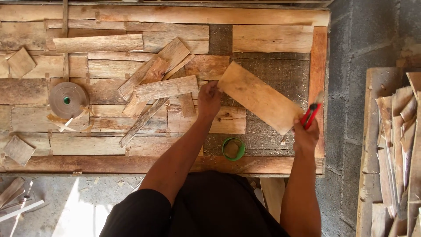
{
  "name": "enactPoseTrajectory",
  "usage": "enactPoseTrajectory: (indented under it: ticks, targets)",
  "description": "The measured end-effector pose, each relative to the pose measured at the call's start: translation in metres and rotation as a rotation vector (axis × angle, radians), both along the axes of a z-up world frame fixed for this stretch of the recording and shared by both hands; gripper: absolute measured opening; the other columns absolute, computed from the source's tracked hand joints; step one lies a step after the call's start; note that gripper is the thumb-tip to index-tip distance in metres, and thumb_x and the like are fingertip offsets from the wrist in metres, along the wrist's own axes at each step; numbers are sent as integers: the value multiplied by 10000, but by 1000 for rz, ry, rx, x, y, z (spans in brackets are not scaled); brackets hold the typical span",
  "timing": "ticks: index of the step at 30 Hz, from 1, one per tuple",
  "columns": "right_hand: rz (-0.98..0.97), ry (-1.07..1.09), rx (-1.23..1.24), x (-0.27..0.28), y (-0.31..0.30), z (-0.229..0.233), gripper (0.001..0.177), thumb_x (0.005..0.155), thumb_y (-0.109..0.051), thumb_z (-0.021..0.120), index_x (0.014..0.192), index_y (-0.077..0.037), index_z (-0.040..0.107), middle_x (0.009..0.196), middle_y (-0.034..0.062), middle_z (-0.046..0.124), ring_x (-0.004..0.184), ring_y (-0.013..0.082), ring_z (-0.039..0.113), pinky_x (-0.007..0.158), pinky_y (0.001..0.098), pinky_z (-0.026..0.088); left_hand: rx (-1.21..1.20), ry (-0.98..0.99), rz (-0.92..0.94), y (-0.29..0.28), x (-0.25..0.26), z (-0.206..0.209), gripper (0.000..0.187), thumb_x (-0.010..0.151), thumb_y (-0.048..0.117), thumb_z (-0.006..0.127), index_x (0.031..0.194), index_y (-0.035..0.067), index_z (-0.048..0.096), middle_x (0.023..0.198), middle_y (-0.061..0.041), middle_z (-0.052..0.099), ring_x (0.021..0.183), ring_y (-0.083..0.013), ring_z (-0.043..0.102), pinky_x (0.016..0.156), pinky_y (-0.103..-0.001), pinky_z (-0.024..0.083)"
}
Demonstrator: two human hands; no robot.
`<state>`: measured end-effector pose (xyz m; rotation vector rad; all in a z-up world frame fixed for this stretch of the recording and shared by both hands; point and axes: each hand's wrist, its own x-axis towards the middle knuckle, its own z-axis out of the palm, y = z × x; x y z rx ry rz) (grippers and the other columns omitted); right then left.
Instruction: Arranging and trimming small wood pieces to fit into a decorative mosaic panel.
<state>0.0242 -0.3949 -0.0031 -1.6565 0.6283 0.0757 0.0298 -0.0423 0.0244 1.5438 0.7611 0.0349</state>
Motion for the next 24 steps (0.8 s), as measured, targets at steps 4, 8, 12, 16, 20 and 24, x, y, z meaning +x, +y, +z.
enactPoseTrajectory:
  ticks: [4, 8, 12, 16, 20, 24]
  targets:
    - [-159, 9, 120, -73, -2, -31, 227, 953, 14, 720, 1112, -69, 580, 934, 45, 660, 714, 149, 587, 588, 281, 490, 67, -101, -191, -29, 21, 0, 419, 935, 122, 683, 1333, 24, 599, 1341, -131, 582, 964, -222, 658, 827, -369, 602]
    - [-403, 78, 319, -125, 13, -65, 229, 932, 39, 704, 1055, -89, 559, 888, 72, 683, 700, 187, 637, 550, 307, 522, 460, -255, -516, -64, 27, 5, 506, 944, 116, 740, 1413, 32, 572, 1567, -198, 410, 1342, -365, 489, 1056, -413, 520]
    - [-528, 66, 458, -147, 33, -80, 248, 916, 34, 707, 1022, -101, 528, 860, 99, 696, 685, 203, 675, 496, 326, 506, 626, -225, -800, -103, 22, 26, 627, 870, 121, 731, 1448, 32, 503, 1652, -222, 261, 1496, -407, 321, 1078, -422, 490]
    - [-611, 136, 464, -137, 49, -64, 228, 926, 18, 715, 1021, -104, 547, 892, 95, 727, 733, 213, 730, 548, 313, 565, 735, -157, -1035, -130, 5, 29, 615, 886, 161, 713, 1441, 12, 492, 1611, -216, 313, 1472, -386, 356, 1081, -453, 471]
    - [-500, 113, 431, -130, 55, -61, 230, 921, 24, 731, 1029, -91, 564, 905, 80, 731, 778, 204, 751, 556, 296, 582, 906, 8, -1377, -148, -17, 17, 507, 925, 105, 657, 1407, 12, 533, 1609, -195, 365, 1506, -369, 356, 1188, -457, 396]
    - [-340, 46, 384, -128, 51, -65, 202, 943, 9, 709, 1101, -48, 596, 958, 89, 730, 808, 196, 755, 579, 292, 594, 1081, 34, -1537, -159, -31, 13, 549, 921, 108, 616, 1444, 16, 478, 1625, -214, 291, 1517, -393, 259, 1229, -474, 267]
